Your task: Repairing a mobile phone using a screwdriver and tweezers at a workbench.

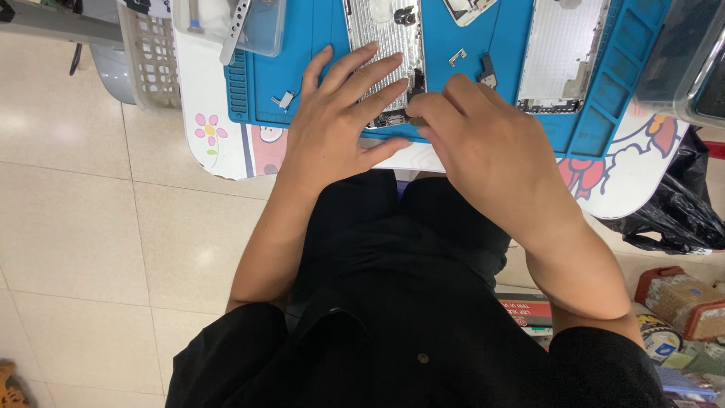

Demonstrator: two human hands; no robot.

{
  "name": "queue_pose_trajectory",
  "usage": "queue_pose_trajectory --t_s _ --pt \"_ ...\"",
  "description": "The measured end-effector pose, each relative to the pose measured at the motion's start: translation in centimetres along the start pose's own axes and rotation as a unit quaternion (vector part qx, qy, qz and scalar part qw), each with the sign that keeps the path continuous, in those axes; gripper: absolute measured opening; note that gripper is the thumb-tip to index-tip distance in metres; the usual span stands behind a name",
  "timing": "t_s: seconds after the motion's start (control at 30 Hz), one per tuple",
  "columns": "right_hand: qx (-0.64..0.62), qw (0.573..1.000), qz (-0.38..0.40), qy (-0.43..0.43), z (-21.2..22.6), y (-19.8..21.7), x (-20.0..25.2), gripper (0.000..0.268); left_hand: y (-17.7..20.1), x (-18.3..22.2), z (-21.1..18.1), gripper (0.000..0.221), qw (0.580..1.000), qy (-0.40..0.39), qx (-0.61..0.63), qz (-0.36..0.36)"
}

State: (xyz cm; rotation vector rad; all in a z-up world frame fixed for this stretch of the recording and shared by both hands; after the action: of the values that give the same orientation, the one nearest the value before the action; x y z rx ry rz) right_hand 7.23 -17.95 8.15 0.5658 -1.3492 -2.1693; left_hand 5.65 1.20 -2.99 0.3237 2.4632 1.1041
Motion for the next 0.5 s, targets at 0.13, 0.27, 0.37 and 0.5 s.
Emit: queue_pose_trajectory --t_s 0.13,0.27,0.37,0.5 --pt "-0.021 1.0 0.0 -0.005 -0.7 0.0 0.3 0.023 0.0 0.1 0.0 0.063 1.0 0.001 0.004 0.003" --pt "-0.054 0.998 -0.014 -0.012 -1.7 0.0 1.0 0.024 0.1 0.0 -0.1 0.062 1.0 0.005 0.007 0.001" --pt "-0.076 0.997 -0.024 -0.024 -2.3 -0.2 1.5 0.024 0.1 -0.1 -0.2 0.063 1.0 0.007 0.01 0.003" --pt "-0.177 0.981 -0.047 -0.058 -3.4 -0.7 2.3 0.017 0.0 0.1 -0.1 0.06 1.0 0.006 0.012 0.0"
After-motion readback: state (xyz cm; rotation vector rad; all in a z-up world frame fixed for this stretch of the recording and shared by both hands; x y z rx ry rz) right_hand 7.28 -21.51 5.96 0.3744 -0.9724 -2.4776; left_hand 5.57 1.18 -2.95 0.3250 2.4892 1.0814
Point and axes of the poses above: each hand's wrist, its own x-axis away from the middle knuckle, its own y-axis out of the back of the hand, z = x × y, the point moved 2 cm from there along -x, towards the middle knuckle, and after that the axes turned 2 degrees about -z, right-handed, at the moved point
